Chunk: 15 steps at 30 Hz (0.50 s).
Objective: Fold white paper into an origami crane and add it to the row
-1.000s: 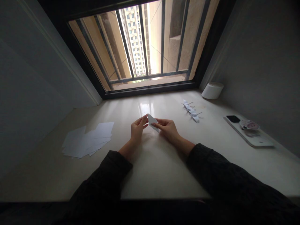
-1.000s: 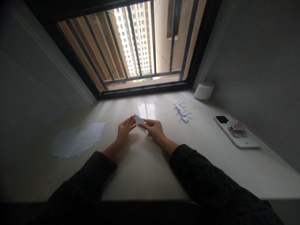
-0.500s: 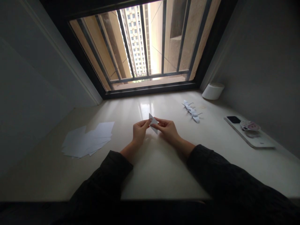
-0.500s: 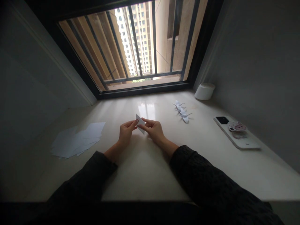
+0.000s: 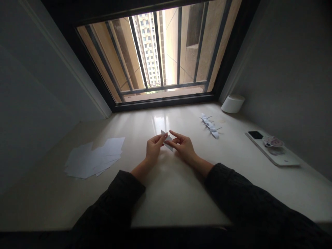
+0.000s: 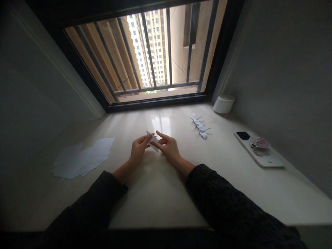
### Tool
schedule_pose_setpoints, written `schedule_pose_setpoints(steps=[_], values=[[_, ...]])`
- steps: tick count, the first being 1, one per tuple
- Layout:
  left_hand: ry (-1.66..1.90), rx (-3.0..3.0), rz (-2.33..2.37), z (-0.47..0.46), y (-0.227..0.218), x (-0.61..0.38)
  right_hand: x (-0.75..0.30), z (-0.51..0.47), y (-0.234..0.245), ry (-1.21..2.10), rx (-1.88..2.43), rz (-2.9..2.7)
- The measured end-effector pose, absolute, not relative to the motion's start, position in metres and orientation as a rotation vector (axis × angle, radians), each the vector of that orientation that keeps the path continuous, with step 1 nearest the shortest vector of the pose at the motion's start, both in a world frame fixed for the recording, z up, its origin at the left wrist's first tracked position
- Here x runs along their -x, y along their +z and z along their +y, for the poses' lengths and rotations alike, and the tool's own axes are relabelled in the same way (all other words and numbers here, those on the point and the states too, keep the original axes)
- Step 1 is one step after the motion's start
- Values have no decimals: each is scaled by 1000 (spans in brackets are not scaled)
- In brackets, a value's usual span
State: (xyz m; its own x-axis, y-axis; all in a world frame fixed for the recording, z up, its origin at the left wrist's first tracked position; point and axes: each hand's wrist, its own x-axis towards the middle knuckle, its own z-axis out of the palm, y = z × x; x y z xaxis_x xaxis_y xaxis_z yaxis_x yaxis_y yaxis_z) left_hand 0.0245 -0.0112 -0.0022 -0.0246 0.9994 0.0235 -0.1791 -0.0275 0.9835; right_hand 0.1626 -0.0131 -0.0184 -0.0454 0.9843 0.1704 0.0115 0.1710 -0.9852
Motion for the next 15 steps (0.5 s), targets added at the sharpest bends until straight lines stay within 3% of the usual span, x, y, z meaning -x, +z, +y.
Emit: schedule_pose_setpoints(steps=[15], values=[[1371,-962,1147,-1,5,-13,-161,-14,-20,1090,1040,-1408]])
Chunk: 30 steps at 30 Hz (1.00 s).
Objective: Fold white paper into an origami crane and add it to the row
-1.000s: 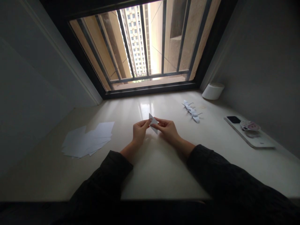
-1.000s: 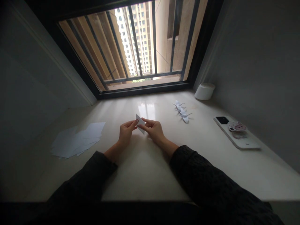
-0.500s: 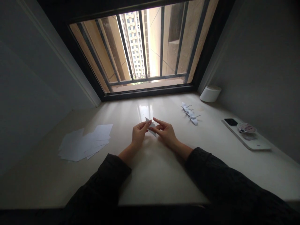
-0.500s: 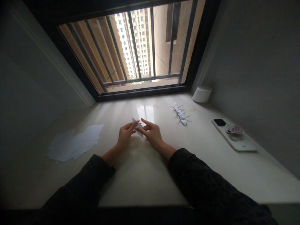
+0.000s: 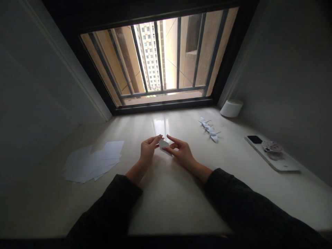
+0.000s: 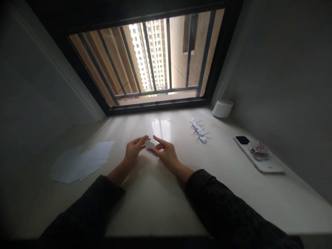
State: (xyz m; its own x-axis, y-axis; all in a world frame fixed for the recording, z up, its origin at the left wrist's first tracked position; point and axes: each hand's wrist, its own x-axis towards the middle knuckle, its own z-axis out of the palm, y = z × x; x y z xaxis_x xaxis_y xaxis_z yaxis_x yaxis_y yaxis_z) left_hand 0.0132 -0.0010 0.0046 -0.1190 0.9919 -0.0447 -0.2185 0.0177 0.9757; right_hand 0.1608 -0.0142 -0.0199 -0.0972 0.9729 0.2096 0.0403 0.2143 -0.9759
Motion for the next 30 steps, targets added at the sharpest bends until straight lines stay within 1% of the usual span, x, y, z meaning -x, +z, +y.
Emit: schedule_pose_setpoints(steps=[8,13,17,21,24,27,30], values=[[1344,-799,1109,-1,4,-12,-163,-14,-19,1031,1076,-1464],[1368,-837,1067,-2,2,-14,-167,-19,-12,906,1106,-1521],[1424,-1038,1045,-5,0,-17,-169,-20,-8,724,1135,-1509],[1281,-1226,1124,-8,-5,-21,-173,-16,-8,450,1171,-1494],[1171,-1324,1100,-10,-7,-23,-175,-12,-11,299,1149,-1560],[1191,-1328,1060,-9,-7,-22,-174,-11,-16,267,1063,-1650],[1250,-1277,1050,-7,-6,-20,-171,-11,-20,330,940,-1744]])
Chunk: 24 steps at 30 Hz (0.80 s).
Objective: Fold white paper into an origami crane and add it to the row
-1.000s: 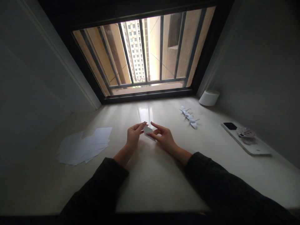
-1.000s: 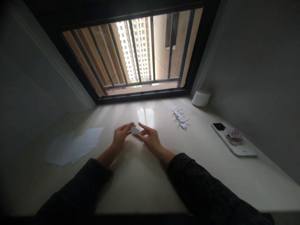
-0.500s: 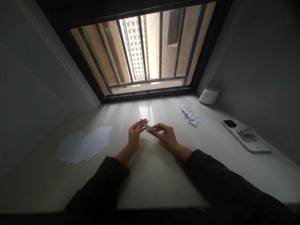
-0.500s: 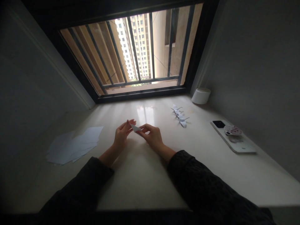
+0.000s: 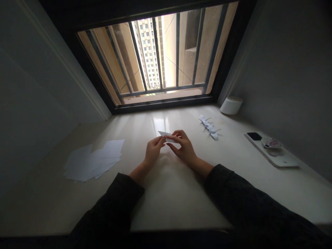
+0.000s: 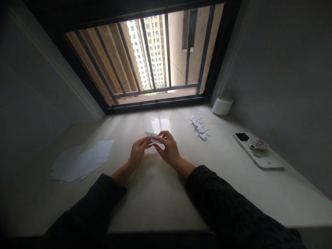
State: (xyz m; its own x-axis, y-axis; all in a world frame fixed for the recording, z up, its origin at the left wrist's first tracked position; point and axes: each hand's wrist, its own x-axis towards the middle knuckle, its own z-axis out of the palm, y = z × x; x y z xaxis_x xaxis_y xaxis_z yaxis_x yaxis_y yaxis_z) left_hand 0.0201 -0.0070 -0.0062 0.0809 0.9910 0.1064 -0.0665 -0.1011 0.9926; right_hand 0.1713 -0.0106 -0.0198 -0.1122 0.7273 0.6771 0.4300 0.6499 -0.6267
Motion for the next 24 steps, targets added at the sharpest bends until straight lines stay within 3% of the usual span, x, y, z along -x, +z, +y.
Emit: schedule_pose_setpoints(steps=[24], values=[[1315,-1190,1159,-5,-13,-18,-168,2,-31,1040,916,-1207]])
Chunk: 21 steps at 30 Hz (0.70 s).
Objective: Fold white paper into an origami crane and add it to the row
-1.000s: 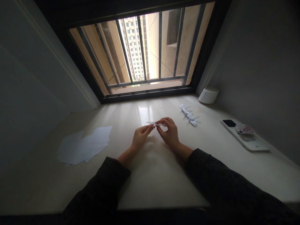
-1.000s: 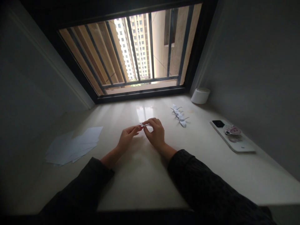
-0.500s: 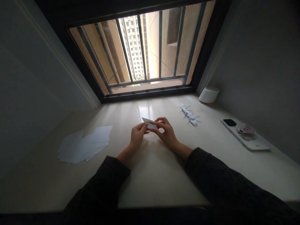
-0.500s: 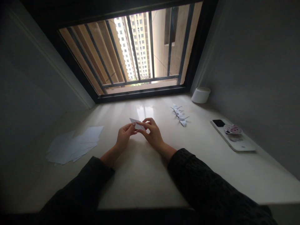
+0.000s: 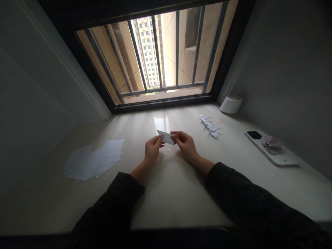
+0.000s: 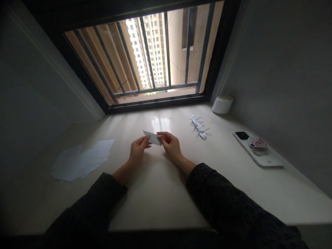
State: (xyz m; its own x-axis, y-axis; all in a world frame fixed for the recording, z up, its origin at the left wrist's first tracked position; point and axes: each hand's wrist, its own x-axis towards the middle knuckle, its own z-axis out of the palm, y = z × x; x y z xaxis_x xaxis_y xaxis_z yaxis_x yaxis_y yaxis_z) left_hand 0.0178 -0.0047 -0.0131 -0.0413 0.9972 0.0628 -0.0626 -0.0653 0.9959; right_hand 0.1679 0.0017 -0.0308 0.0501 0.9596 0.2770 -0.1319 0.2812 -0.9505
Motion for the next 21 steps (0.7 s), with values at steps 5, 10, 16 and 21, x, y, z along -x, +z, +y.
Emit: schedule_pose_setpoints(steps=[5,10,16,21], values=[[1319,-1179,1135,-5,-13,-18,-169,0,-31,1024,956,-1264],[1366,-1124,1123,-4,-14,-18,-170,-5,-25,864,912,-1472],[1385,-1131,1065,-4,-15,-18,-174,-9,-22,487,940,-1789],[1404,-1011,1165,-2,-14,-15,-180,-4,-25,226,962,-1869]])
